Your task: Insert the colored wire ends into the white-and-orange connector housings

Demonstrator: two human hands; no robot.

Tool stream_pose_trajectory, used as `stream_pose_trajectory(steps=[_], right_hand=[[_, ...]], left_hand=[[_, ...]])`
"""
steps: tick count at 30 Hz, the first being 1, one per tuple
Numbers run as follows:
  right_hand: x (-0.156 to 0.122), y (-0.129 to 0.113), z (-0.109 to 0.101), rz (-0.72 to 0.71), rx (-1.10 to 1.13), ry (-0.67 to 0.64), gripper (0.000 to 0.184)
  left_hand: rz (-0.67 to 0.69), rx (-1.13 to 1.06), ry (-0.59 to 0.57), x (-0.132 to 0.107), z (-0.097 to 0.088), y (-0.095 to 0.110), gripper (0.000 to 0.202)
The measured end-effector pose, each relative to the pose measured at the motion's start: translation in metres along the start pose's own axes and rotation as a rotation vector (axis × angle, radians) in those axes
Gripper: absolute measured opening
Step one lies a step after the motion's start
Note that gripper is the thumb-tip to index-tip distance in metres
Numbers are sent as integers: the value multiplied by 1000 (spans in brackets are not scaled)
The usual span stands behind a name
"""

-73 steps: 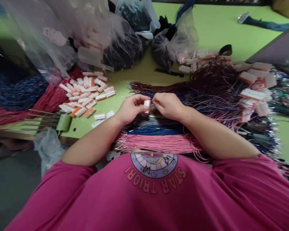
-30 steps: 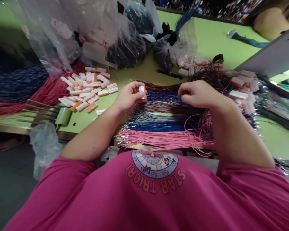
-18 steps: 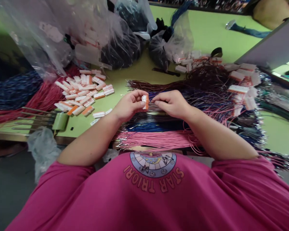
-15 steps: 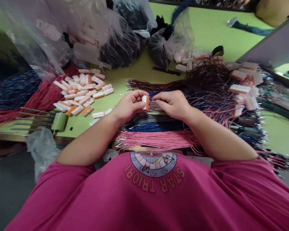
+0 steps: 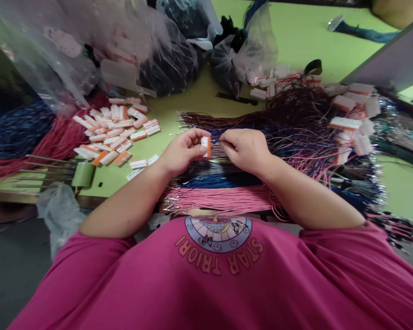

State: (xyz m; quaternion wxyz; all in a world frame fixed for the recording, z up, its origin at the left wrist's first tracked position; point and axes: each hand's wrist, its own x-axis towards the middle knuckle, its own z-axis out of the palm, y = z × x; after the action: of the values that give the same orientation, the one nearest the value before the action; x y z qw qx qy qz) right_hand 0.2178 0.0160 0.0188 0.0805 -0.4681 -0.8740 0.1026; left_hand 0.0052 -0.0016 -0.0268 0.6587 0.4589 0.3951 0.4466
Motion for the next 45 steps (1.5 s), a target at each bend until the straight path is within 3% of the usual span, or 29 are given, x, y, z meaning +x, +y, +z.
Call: stream_pose_trajectory(steps=[3, 9, 16, 22, 26, 31, 33, 36, 40, 45], right_hand=[[3, 3, 5, -4, 117, -1, 32], [11, 11, 14, 1, 601, 42, 24], [12, 7, 19, 26, 717, 13, 20], [16, 2, 29, 88, 622, -2, 17], [17, 8, 22, 9, 508, -16, 21], [12, 20, 9, -168, 137, 161, 35], [9, 21, 11, -164, -39, 87, 37], [5, 17, 17, -102, -179, -119, 33], [0, 14, 21, 2, -156, -3, 32], [-5, 10, 17, -162, -214, 49, 40]], left_hand=[[65, 70, -4, 1, -2, -2, 40], [166, 225, -3, 1, -3, -1, 35], [128, 190, 15, 1, 3, -4, 36], [63, 182, 21, 0, 10, -5, 34], [102, 190, 34, 0, 6, 1, 34], [125, 190, 235, 7, -6, 10, 31], [109, 204, 315, 10, -9, 10, 31], [92, 258, 320, 12, -11, 9, 34], [112, 323, 322, 14, -17, 6, 34], [129, 291, 354, 17, -24, 5, 33]])
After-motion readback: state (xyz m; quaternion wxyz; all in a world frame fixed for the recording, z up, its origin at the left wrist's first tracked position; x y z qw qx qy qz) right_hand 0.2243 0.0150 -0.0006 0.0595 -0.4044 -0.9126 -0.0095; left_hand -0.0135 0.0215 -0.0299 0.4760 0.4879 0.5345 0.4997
